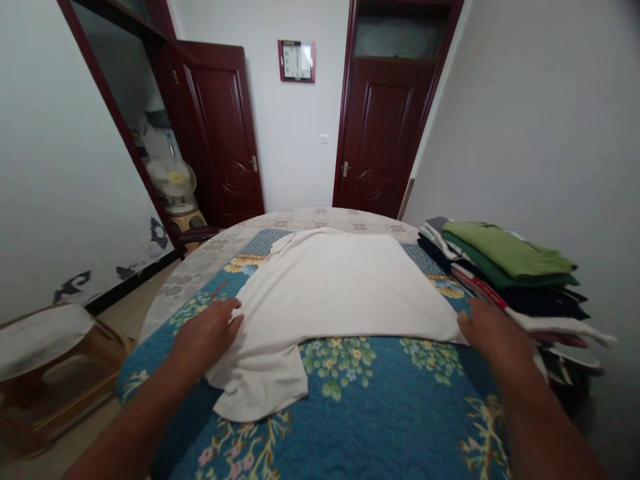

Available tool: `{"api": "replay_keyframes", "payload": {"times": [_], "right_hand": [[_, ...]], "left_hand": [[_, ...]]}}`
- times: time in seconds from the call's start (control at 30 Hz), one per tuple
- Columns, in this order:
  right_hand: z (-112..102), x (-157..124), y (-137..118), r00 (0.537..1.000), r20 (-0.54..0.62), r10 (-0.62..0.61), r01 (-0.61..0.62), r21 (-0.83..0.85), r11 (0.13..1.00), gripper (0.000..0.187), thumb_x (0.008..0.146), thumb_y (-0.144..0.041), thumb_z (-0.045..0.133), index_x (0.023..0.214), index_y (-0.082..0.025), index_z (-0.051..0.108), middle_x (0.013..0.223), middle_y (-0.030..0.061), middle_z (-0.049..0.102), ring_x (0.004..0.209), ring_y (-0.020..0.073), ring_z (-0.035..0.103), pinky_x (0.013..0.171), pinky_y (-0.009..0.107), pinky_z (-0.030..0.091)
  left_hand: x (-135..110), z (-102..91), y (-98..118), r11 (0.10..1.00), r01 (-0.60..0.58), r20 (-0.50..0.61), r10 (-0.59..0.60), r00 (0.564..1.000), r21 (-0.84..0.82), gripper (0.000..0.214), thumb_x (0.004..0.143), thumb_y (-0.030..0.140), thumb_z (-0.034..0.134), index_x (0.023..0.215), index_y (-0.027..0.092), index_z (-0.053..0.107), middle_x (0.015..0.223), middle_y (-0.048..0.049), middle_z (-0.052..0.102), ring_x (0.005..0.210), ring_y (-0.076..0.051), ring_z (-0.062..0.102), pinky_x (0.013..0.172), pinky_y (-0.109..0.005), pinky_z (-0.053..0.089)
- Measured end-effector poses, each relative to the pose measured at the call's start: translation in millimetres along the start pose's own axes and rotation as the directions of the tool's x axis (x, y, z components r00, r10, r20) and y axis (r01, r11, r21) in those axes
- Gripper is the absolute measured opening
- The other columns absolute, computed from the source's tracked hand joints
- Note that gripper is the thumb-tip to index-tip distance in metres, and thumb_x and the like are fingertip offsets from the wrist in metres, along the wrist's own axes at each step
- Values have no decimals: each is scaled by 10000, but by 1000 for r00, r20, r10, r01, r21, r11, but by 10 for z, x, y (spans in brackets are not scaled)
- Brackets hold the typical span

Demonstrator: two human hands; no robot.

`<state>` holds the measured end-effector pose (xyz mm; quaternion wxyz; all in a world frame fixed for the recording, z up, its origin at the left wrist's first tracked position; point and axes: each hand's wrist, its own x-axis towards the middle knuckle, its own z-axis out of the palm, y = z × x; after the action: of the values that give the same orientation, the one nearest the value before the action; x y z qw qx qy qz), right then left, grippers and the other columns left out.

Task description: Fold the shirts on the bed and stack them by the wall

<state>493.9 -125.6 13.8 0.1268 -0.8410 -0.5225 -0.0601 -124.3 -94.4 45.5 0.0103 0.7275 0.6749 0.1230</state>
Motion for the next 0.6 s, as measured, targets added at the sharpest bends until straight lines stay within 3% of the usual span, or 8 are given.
{"api": "replay_keyframes", "payload": {"times": [0.1,0.2,0.3,0.37,0.5,0.6], "right_hand": [[-118,-31,-684,967,-61,-247,246,-13,969,447,990,-333,471,1373,-181,645,1322,219,679,1288,363,616,1135,503,461],[-32,-89,-1448,835,-45,-548,549,101,829,458,1025,-271,422,1417,-140,618,1470,193,604,1404,304,522,1227,426,386],[207,-165,-2086,709,15,-705,686,215,695,506,1054,-277,409,1507,-100,547,1590,194,514,1511,292,421,1275,426,324],[388,-199,-2400,668,46,-743,711,255,655,543,1061,-304,421,1558,-101,497,1659,191,442,1562,305,360,1289,448,301],[663,-137,-2765,667,110,-737,679,318,662,608,1080,-470,424,1625,-202,424,1728,123,353,1609,332,284,1310,544,227],[759,52,-2829,693,169,-701,634,322,704,683,1088,-563,373,1641,-163,397,1749,153,289,1625,368,231,1310,594,165]], "left_hand": [[299,-16,401,966,-235,7,238,971,-109,376,1005,337,452,1282,232,683,1249,-119,732,1119,-281,696,984,-401,520],[659,181,775,896,-389,38,405,913,-213,425,1002,272,468,1384,223,648,1422,-131,665,1252,-282,660,1086,-415,496],[916,517,941,884,-419,78,441,894,-207,494,1015,271,480,1492,192,583,1530,-160,596,1370,-291,594,1155,-430,454],[993,719,922,902,-409,58,419,906,-140,516,1049,335,459,1532,182,556,1578,-176,557,1464,-315,511,1220,-471,384],[1008,912,759,943,-332,31,333,942,-40,623,1064,517,440,1589,189,514,1665,-179,462,1576,-386,348,1274,-572,268],[1029,920,673,972,-234,47,234,971,-10,679,1049,605,428,1609,227,495,1711,-165,397,1598,-412,296,1266,-660,209]]}}
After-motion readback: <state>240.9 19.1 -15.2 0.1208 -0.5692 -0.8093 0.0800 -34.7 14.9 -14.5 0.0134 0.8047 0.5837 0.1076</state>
